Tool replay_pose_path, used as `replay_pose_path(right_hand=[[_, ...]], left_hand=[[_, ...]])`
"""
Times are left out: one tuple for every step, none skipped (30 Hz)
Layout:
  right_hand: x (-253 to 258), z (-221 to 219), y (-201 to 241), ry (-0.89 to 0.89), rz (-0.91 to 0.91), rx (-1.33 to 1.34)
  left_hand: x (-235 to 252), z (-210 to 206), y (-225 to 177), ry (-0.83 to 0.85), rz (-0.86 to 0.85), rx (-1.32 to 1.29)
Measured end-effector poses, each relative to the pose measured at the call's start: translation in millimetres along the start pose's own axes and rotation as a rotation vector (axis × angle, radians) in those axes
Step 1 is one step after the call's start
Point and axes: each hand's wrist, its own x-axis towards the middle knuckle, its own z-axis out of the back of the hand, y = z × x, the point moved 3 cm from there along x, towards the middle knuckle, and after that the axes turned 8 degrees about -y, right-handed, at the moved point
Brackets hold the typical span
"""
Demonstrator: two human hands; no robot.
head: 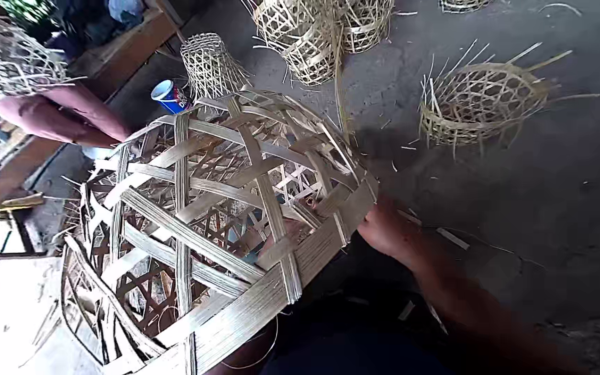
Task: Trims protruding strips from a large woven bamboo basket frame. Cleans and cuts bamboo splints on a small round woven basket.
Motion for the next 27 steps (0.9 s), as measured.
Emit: replay_pose_path(right_hand=[[-0.3,-9.1,-7.0,0.044,0.003,0.034],[-0.7,-18.7,-13.1,0.071,0.011,0.04],[-0.8,-26.7,-17.0,0.07,0.013,0.027],[-1.6,-30.6,-16.9,0.061,0.013,0.005],[-2.3,-31.5,-14.1,0.062,0.008,-0.021],[-1.1,-32.3,-12.0,0.078,-0.005,-0.044],[2.6,-35.2,-12.6,0.091,-0.013,-0.056],[8.3,-40.7,-15.8,0.093,-0.013,-0.055],[13.8,-44.5,-17.2,0.101,-0.009,-0.044],[18.5,-44.7,-15.4,0.112,-0.006,-0.022],[21.7,-41.6,-10.7,0.125,-0.002,0.006],[22.9,-37.0,-5.1,0.133,0.009,0.015],[22.6,-32.9,-0.7,0.137,0.028,0.016],[20.8,-30.6,2.5,0.144,0.038,0.006],[21.5,-32.8,0.5,0.152,0.043,-0.009],[24.2,-35.5,-3.2,0.172,0.029,-0.024],[27.8,-37.4,-7.5,0.186,0.008,-0.026],[30.1,-38.2,-11.1,0.193,-0.012,-0.013],[28.6,-35.4,-10.9,0.201,-0.038,0.015],[27.6,-32.6,-11.6,0.199,-0.056,0.048],[27.5,-30.9,-13.8,0.19,-0.063,0.082],[28.9,-27.7,-15.3,0.179,-0.068,0.1],[30.9,-21.0,-13.4,0.171,-0.075,0.101],[30.9,-14.5,-10.0,0.17,-0.084,0.083],[29.9,-9.6,-6.6,0.166,-0.077,0.051],[28.8,-5.9,-2.3,0.161,-0.062,0.027],[28.0,-2.5,3.1,0.152,-0.05,0.003]], left_hand=[[0.7,1.5,0.2,0.005,0.003,-0.022],[7.0,7.9,3.7,0.038,-0.005,-0.059],[11.3,11.8,5.8,0.065,-0.002,-0.074],[10.0,9.0,4.3,0.052,0.011,-0.059],[11.2,8.8,4.6,0.044,0.025,-0.038],[14.0,11.0,6.6,0.051,0.024,-0.006],[22.6,20.0,12.9,0.095,0.006,0.007],[30.5,28.7,18.5,0.127,-0.017,0.026],[33.2,32.0,20.0,0.129,-0.037,0.06],[35.9,33.1,20.7,0.145,-0.064,0.083],[40.9,34.8,22.1,0.174,-0.083,0.074],[44.5,35.8,23.7,0.181,-0.092,0.054],[48.3,40.2,27.4,0.19,-0.118,0.059],[48.7,46.3,31.3,0.212,-0.173,0.076],[44.5,53.1,33.3,0.266,-0.261,0.085],[39.6,56.5,29.5,0.345,-0.344,0.048],[27.8,53.5,17.3,0.397,-0.388,-0.013],[1.7,37.7,-5.0,0.254,-0.355,-0.036],[-19.1,24.0,-27.2,0.12,-0.337,0.018],[-28.4,21.2,-42.8,0.056,-0.353,0.062],[-28.8,28.0,-50.0,0.042,-0.401,0.098],[-23.2,41.3,-50.5,0.051,-0.447,0.147],[-13.8,56.1,-46.6,0.045,-0.478,0.239],[-8.1,63.0,-42.6,0.01,-0.472,0.388],[-6.7,61.8,-39.2,-0.015,-0.43,0.564],[-5.8,56.9,-33.6,-0.009,-0.365,0.708],[-7.4,49.1,-28.3,0.024,-0.283,0.802]])
